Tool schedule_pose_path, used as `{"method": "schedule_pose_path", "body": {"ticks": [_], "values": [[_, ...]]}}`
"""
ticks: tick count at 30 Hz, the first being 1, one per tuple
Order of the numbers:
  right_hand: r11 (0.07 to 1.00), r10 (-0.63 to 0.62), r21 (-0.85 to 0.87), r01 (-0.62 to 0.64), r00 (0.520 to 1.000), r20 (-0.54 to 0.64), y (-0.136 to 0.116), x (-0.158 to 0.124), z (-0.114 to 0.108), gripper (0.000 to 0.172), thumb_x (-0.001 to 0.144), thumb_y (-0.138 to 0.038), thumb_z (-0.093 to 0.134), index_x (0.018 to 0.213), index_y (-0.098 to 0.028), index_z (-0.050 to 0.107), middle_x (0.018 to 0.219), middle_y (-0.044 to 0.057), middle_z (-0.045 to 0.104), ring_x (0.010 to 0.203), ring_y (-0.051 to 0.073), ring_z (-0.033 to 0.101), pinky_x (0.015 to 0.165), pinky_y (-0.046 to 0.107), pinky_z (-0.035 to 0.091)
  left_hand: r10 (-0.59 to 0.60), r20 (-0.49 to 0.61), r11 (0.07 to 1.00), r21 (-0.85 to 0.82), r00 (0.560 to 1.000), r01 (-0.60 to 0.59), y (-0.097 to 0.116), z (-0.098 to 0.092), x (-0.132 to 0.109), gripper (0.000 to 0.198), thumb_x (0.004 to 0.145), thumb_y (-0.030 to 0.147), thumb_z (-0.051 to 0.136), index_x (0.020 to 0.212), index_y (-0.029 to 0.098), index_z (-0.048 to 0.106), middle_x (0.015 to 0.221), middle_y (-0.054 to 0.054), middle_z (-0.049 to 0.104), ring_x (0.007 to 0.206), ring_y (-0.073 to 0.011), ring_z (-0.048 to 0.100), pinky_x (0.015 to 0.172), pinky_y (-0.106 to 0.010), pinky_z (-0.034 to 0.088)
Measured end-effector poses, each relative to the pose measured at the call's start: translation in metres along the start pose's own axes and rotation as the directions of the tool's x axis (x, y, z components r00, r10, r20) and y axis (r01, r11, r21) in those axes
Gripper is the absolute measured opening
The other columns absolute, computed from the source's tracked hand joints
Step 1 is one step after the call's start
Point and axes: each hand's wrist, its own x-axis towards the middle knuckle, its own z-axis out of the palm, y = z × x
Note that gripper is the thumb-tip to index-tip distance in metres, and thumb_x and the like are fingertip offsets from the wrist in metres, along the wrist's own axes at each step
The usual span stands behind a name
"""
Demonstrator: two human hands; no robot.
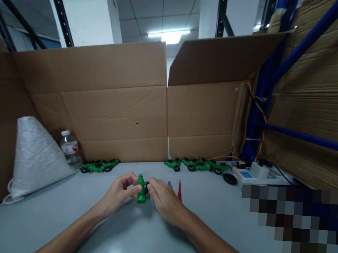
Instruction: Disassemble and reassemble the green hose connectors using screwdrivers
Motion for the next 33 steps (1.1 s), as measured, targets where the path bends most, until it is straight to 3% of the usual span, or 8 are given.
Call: {"method": "schedule_pose_path", "body": {"ticks": [6,13,21,26,30,33], "values": [[1.000,0.009,0.014,-0.009,1.000,-0.001,0.005,-0.001,0.005,0.037,0.111,-0.047,0.030,0.086,-0.024,0.044,0.081,-0.001,0.053,0.073,0.017,0.048,0.069,0.031,0.036,-0.049,0.014,0.998,-0.034,0.999,0.050,0.005,0.003,-0.001,0.046,0.078,0.053,0.087,0.082,0.016,0.060,0.067,0.003,0.059,0.059,-0.0098,0.054,0.057,-0.021,0.044],[0.999,0.033,0.041,-0.035,0.999,0.031,-0.006,-0.002,0.002,0.034,0.112,-0.045,0.030,0.087,-0.024,0.041,0.081,-0.002,0.051,0.073,0.017,0.047,0.070,0.030,0.033,-0.052,0.044,0.998,-0.036,0.998,0.054,0.010,0.001,0.000,0.047,0.078,0.054,0.086,0.083,0.016,0.058,0.068,0.003,0.058,0.060,-0.0103,0.054,0.058,-0.022,0.048],[0.927,0.140,0.336,-0.164,0.986,0.096,-0.013,0.005,0.001,0.043,0.106,-0.056,0.038,0.078,-0.023,0.042,0.073,-0.003,0.045,0.068,0.015,0.043,0.064,0.028,0.032,0.124,0.057,0.967,0.217,0.991,-0.134,0.011,-0.002,-0.006,0.034,0.088,0.045,0.079,0.085,0.016,0.060,0.083,-0.002,0.059,0.078,-0.0145,0.057,0.065,-0.022,0.049],[0.818,0.229,0.496,-0.293,0.955,0.186,-0.004,0.008,0.002,0.045,0.101,-0.059,0.044,0.074,-0.023,0.046,0.065,-0.004,0.039,0.058,0.013,0.034,0.055,0.027,0.025,0.281,0.124,0.829,0.469,0.952,-0.305,0.011,0.001,-0.014,0.022,0.095,0.037,0.072,0.087,0.019,0.061,0.086,-0.003,0.060,0.081,-0.0172,0.058,0.073,-0.027,0.048],[0.822,0.249,0.472,-0.319,0.946,0.206,-0.003,0.007,0.000,0.044,0.102,-0.055,0.044,0.072,-0.023,0.042,0.064,-0.005,0.038,0.056,0.013,0.032,0.054,0.027,0.023,0.385,0.224,0.720,0.534,0.895,-0.443,0.012,0.004,-0.017,0.012,0.098,0.031,0.068,0.105,0.022,0.070,0.094,-0.007,0.066,0.090,-0.0222,0.061,0.084,-0.033,0.049],[0.920,0.194,0.334,-0.206,0.978,0.072,-0.007,0.005,0.001,0.042,0.106,-0.053,0.038,0.075,-0.024,0.041,0.069,-0.003,0.042,0.064,0.016,0.041,0.060,0.028,0.030,0.380,0.167,0.765,0.497,0.910,-0.411,0.012,0.008,-0.016,0.016,0.098,0.032,0.068,0.110,0.022,0.070,0.098,-0.008,0.066,0.094,-0.0232,0.061,0.087,-0.034,0.049]]}}
